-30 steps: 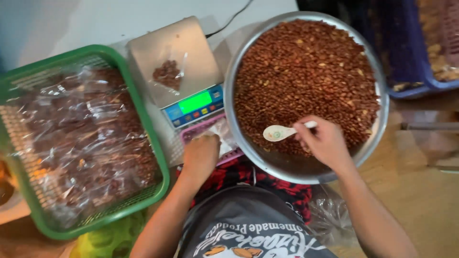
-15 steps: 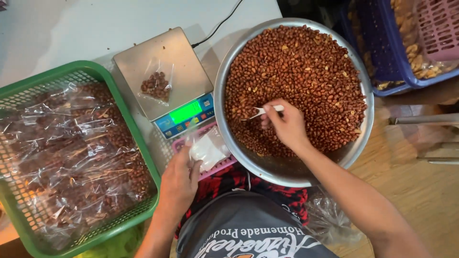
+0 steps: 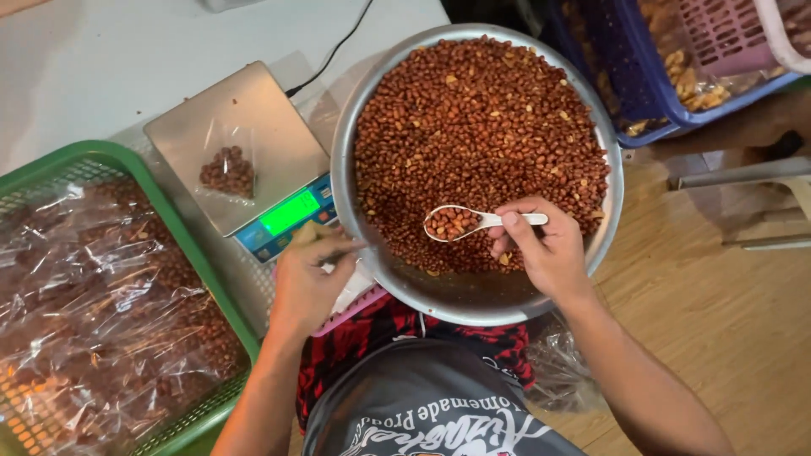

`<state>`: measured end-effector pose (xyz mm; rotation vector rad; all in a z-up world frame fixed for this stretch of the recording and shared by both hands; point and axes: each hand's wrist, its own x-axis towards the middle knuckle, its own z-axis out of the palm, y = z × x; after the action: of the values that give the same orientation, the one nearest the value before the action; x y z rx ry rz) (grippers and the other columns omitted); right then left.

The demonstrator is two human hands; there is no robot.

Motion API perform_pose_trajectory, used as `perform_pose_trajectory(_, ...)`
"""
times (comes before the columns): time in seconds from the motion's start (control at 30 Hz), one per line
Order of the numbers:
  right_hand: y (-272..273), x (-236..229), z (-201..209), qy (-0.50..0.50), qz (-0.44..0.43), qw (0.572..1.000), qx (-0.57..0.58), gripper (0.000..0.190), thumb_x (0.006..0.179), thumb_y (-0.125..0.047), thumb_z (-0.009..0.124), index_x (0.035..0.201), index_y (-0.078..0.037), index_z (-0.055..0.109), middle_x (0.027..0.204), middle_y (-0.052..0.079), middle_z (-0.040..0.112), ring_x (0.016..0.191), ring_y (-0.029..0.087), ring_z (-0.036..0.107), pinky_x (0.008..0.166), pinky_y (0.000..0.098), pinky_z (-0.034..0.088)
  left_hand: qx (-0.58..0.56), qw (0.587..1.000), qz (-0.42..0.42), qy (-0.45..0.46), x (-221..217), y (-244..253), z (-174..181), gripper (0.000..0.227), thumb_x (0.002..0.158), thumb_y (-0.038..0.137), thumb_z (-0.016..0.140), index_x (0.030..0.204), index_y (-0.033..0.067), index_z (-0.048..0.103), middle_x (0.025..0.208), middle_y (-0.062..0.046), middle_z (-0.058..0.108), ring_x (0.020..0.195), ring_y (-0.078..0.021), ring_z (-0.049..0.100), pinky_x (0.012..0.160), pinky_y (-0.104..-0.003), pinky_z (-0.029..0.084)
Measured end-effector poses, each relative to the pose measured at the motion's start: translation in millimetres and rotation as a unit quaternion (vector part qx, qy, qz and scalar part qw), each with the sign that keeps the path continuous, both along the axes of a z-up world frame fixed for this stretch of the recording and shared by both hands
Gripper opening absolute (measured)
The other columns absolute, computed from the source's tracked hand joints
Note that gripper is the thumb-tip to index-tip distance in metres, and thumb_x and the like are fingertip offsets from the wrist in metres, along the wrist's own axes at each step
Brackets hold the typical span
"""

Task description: The person scoops roasted peanuts from a large metal bowl using a spoon and places them into small plastic bags, then places the filled bags onto a digital scale to weigh them.

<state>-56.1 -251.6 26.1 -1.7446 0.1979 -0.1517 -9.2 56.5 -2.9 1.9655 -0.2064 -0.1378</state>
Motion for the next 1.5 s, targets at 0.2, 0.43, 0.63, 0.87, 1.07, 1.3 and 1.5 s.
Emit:
perform_pose_trajectory(0.2, -8.9, -4.2, -9.7, -0.02, 0.009, 1.0, 0.015, 0.019, 0.103, -0.009, 0.063, 0.104, 0.008, 0.069, 0.076, 0.023, 0.072, 0.06, 0.022, 0.073, 0.059, 0.0342, 0.067, -0.131, 0.961, 0.12, 0.211, -2.3, 7.4, -42.8, 0.014, 0.081, 0.012, 0.085, 0.094, 0.0111, 0.082, 0.08, -0.005, 0.073, 0.066, -0.0087, 0.06, 0.051, -0.021, 0.051)
perform_pose_trajectory(0.43, -2.2, -5.0, -8.1, -0.032, 0.014, 0.999, 0.027, 0.018, 0.104, -0.009, 0.062, 0.103, 0.008, 0.069, 0.074, 0.021, 0.071, 0.061, 0.019, 0.072, 0.058, 0.0325, 0.066, -0.161, 0.967, 0.112, 0.164, -7.2, 3.4, -6.4, 0.014, 0.083, 0.002, 0.077, 0.097, 0.0014, 0.079, 0.087, -0.017, 0.076, 0.076, -0.0162, 0.068, 0.065, -0.031, 0.059)
perform_pose_trajectory(0.63, -3.9, -8.1, 3.9, -0.047, 0.002, 0.998, 0.047, 0.02, 0.103, -0.01, 0.062, 0.103, 0.009, 0.067, 0.071, 0.022, 0.069, 0.057, 0.019, 0.071, 0.056, 0.0328, 0.065, -0.24, 0.952, 0.057, 0.184, -1.3, -12.2, -3.0, 0.008, 0.09, -0.004, 0.068, 0.095, -0.0064, 0.075, 0.068, -0.021, 0.072, 0.049, -0.0224, 0.069, 0.042, -0.033, 0.061)
perform_pose_trajectory(0.87, -13.5, -13.4, 19.8, -0.063, -0.001, 0.995, 0.071, 0.021, 0.103, -0.011, 0.061, 0.102, 0.01, 0.066, 0.067, 0.022, 0.069, 0.05, 0.018, 0.069, 0.05, 0.0312, 0.064, -0.266, 0.95, 0.032, 0.16, 3.4, -39.7, 13.7, 0.013, 0.081, -0.003, 0.082, 0.092, -0.005, 0.076, 0.066, -0.019, 0.072, 0.05, -0.0156, 0.065, 0.042, -0.027, 0.057)
perform_pose_trajectory(1.07, 5.7, -5.3, 50.5, -0.131, 0.089, 0.965, -0.207, 0.015, 0.098, -0.011, 0.067, 0.095, 0.001, 0.076, 0.071, 0.016, 0.074, 0.055, 0.022, 0.072, 0.055, 0.0333, 0.062, -0.189, 0.968, -0.109, 0.127, 0.9, -59.9, 42.2, 0.044, 0.084, 0.018, 0.083, 0.122, -0.0017, 0.071, 0.111, -0.022, 0.075, 0.104, -0.0326, 0.067, 0.089, -0.047, 0.057)
perform_pose_trajectory(1.3, -7.1, -11.1, 34.2, -0.39, 0.156, 0.858, -0.296, 0.012, 0.093, -0.002, 0.07, 0.098, -0.002, 0.082, 0.097, 0.027, 0.074, 0.08, 0.038, 0.073, 0.073, 0.0494, 0.062, -0.338, 0.898, -0.13, 0.248, 6.3, -83.3, -14.5, 0.049, 0.071, -0.004, 0.088, 0.118, -0.0058, 0.071, 0.096, -0.011, 0.072, 0.09, -0.0206, 0.071, 0.076, -0.036, 0.066)
perform_pose_trajectory(1.5, -4.3, -28.8, 44.1, -0.283, 0.004, 0.923, -0.262, 0.009, 0.109, -0.004, 0.06, 0.112, 0.004, 0.061, 0.109, 0.031, 0.066, 0.088, 0.036, 0.077, 0.082, 0.0389, 0.068, -0.301, 0.921, -0.135, 0.206, 7.0, -57.3, 16.1, 0.039, 0.084, 0.023, 0.081, 0.119, 0.011, 0.071, 0.106, -0.005, 0.077, 0.099, -0.0166, 0.074, 0.092, -0.032, 0.058)
